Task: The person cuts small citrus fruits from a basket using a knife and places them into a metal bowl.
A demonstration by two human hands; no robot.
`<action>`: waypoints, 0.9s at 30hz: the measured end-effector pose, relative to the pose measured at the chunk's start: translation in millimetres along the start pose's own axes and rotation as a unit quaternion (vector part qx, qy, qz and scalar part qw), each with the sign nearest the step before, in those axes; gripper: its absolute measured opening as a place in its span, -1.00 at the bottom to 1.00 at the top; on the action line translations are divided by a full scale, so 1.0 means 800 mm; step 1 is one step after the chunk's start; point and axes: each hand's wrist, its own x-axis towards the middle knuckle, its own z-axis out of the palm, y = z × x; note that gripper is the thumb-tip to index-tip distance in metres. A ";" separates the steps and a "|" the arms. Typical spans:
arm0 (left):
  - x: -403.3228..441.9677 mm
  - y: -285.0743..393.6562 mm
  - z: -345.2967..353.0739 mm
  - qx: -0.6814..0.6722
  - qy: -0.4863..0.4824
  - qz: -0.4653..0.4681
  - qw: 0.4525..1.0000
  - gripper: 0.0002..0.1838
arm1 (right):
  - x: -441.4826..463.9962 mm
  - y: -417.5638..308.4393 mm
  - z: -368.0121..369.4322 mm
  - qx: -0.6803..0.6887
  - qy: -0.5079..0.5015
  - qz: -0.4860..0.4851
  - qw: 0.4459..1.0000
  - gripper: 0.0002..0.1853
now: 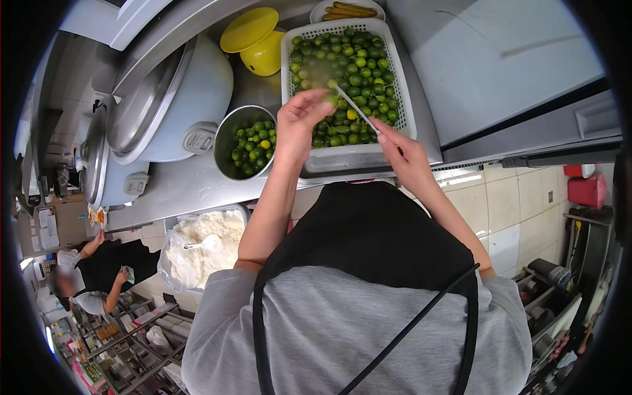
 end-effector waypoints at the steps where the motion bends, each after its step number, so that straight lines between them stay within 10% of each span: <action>1: -0.001 0.001 0.000 -0.014 -0.013 -0.003 1.000 -0.76 | 0.002 0.004 -0.001 -0.004 0.000 0.015 1.000 -0.65; 27: -0.001 -0.001 0.017 -0.066 -0.084 0.023 0.994 -0.74 | 0.005 0.031 -0.009 -0.021 -0.010 0.096 0.995 -0.64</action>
